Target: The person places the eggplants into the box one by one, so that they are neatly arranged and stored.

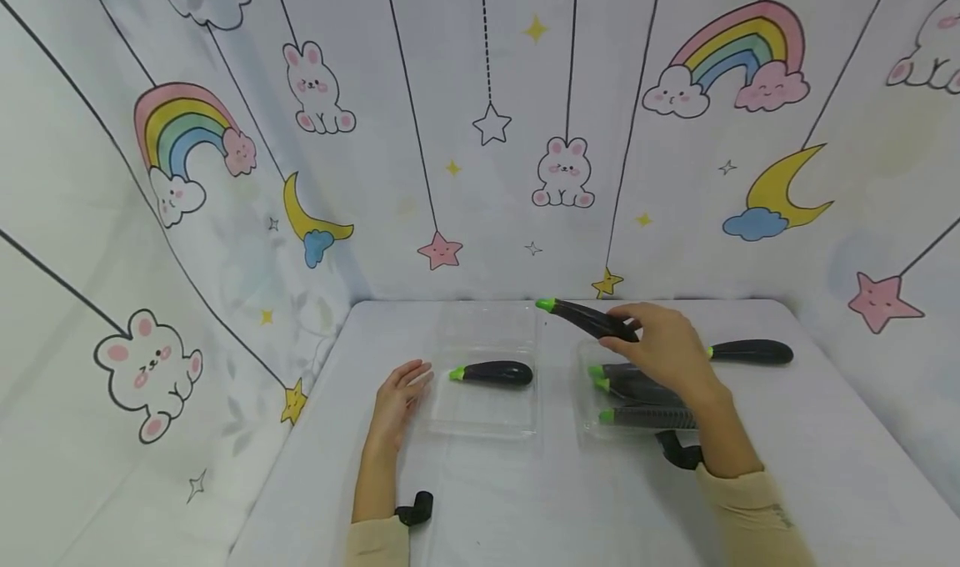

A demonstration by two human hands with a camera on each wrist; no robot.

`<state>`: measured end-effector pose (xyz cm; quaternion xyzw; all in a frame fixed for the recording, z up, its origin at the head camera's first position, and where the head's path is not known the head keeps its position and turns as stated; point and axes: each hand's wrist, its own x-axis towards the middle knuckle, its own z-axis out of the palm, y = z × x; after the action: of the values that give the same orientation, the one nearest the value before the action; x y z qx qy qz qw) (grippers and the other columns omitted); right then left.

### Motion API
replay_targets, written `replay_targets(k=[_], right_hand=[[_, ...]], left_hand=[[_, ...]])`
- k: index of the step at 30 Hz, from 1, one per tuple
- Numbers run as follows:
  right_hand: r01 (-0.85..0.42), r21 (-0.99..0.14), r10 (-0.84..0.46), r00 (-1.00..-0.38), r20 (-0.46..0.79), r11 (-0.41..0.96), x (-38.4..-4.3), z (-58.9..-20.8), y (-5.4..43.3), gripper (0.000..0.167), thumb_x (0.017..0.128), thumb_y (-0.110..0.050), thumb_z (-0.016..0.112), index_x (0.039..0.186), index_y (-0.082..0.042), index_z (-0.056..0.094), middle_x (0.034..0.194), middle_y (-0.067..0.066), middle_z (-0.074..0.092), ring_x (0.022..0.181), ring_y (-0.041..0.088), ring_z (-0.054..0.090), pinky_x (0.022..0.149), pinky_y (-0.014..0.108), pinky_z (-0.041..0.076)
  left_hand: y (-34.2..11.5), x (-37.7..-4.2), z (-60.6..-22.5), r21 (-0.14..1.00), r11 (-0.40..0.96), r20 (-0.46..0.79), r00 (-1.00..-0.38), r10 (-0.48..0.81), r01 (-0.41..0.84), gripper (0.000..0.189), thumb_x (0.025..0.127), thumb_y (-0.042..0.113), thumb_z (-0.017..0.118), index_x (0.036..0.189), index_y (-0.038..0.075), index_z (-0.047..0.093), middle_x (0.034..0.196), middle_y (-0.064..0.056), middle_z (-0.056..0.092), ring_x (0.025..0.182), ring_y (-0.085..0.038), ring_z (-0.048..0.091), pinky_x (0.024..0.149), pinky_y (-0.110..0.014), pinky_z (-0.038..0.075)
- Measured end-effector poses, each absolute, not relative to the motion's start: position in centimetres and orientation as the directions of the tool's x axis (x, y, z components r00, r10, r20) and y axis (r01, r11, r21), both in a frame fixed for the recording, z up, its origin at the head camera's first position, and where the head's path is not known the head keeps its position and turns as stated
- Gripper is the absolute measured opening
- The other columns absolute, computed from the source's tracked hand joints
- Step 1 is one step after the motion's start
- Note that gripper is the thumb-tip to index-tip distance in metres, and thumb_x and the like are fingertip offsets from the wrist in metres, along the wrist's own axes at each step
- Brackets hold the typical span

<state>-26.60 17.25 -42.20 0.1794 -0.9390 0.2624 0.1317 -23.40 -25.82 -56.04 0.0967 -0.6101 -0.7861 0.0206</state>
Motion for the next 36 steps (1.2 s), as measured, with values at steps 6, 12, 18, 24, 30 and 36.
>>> replay_targets(k=[6,12,18,24,30,36], right_hand=[[-0.396,-0.456,-0.280,-0.911,0.302,0.797,-26.9,-42.2,16.0,0.050,0.091,-0.042,0.082,0.130,-0.013,0.072,0.113,0.009,0.076,0.097,0.030,0.070,0.075,0.047,0.056],[-0.398,-0.455,-0.288,-0.912,0.293,0.797,-27.2,-42.2,14.9,0.050,0.089,-0.041,0.083,0.130,-0.014,0.073,0.115,0.009,0.076,0.101,0.033,0.070,0.079,0.049,0.056],[-0.415,-0.469,-0.307,-0.906,0.291,0.780,-27.1,-42.2,13.6,0.047,0.089,-0.038,0.085,0.127,-0.013,0.073,0.116,0.007,0.075,0.100,0.030,0.070,0.080,0.048,0.056],[-0.427,-0.482,-0.328,-0.902,0.280,0.765,-26.9,-42.7,12.2,0.046,0.088,-0.038,0.085,0.126,-0.014,0.074,0.117,0.004,0.075,0.097,0.026,0.070,0.079,0.047,0.056],[-0.443,-0.463,-0.346,-0.895,0.282,0.768,-27.0,-43.2,11.0,0.044,0.087,-0.038,0.086,0.123,-0.016,0.076,0.114,0.002,0.076,0.094,0.023,0.070,0.078,0.045,0.055],[-0.450,-0.472,-0.363,-0.893,0.268,0.759,-27.0,-43.7,9.9,0.044,0.086,-0.038,0.087,0.123,-0.016,0.076,0.112,0.001,0.076,0.090,0.020,0.069,0.075,0.042,0.056]], left_hand=[[-25.8,-23.4,-55.8,0.963,-0.259,-0.118,-0.984,-0.136,-0.079,0.050,0.105,-0.001,0.053,0.153,-0.005,0.040,0.153,-0.022,0.051,0.144,-0.036,0.049,0.121,-0.049,0.036],[-26.0,-23.4,-55.8,0.960,-0.267,-0.123,-0.983,-0.139,-0.083,0.050,0.106,-0.001,0.053,0.153,-0.005,0.040,0.154,-0.021,0.051,0.144,-0.035,0.049,0.122,-0.049,0.035],[-26.0,-23.4,-55.8,0.965,-0.251,-0.122,-0.981,-0.151,-0.081,0.049,0.106,0.000,0.053,0.153,-0.004,0.042,0.153,-0.020,0.053,0.143,-0.035,0.050,0.121,-0.049,0.036],[-26.0,-23.4,-56.0,0.960,-0.266,-0.134,-0.979,-0.156,-0.089,0.047,0.106,0.000,0.054,0.152,-0.002,0.044,0.151,-0.017,0.055,0.141,-0.032,0.052,0.120,-0.045,0.039],[-26.0,-23.6,-56.3,0.960,-0.266,-0.128,-0.981,-0.148,-0.085,0.048,0.106,0.002,0.055,0.152,-0.001,0.044,0.152,-0.017,0.054,0.142,-0.033,0.051,0.121,-0.046,0.038],[-26.0,-23.5,-56.2,0.962,-0.263,-0.118,-0.983,-0.142,-0.077,0.048,0.106,0.001,0.054,0.152,-0.002,0.043,0.152,-0.018,0.053,0.143,-0.033,0.051,0.121,-0.046,0.038]])
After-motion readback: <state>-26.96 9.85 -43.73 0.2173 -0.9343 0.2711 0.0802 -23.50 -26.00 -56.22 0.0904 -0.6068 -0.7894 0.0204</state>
